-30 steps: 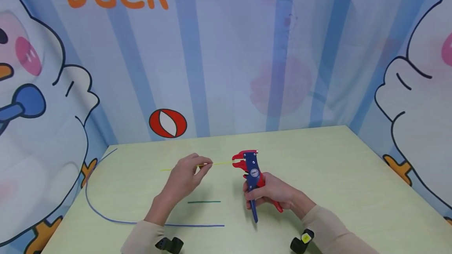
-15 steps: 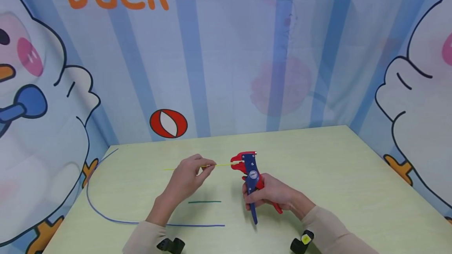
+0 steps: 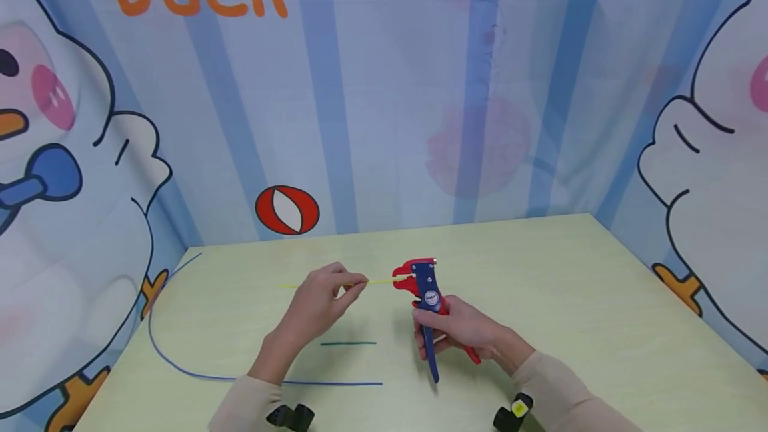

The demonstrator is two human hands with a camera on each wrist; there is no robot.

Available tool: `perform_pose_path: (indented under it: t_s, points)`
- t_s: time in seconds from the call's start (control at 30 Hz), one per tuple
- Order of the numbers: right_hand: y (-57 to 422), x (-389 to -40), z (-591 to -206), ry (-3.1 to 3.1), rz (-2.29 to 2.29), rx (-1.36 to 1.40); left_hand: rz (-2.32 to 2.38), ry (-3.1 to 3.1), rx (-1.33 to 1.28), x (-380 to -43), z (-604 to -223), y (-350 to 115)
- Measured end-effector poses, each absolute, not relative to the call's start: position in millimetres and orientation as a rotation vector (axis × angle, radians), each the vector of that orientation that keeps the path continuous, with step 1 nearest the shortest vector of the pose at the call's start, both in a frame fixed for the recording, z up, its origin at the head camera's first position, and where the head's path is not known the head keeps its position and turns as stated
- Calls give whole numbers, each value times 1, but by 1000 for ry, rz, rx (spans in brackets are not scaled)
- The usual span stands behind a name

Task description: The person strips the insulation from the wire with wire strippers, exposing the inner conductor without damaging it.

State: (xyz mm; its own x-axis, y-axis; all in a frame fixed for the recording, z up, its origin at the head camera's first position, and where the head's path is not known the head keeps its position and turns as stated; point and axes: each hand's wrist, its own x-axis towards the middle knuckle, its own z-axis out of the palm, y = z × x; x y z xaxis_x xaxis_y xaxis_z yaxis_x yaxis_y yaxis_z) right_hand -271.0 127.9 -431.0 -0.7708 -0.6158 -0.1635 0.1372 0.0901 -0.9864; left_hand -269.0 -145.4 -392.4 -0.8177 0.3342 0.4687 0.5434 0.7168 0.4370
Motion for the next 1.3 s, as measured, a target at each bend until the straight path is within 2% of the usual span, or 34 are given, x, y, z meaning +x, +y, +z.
perform_pose_path:
  t_s: [0.83, 1.3]
  points:
    - [123, -271, -435, 1875, -1750, -433, -818, -2568, -696, -267, -388, -147]
    - [125, -265, -436, 1544, -1837, -556, -830, -2560, -697, -267, -388, -148]
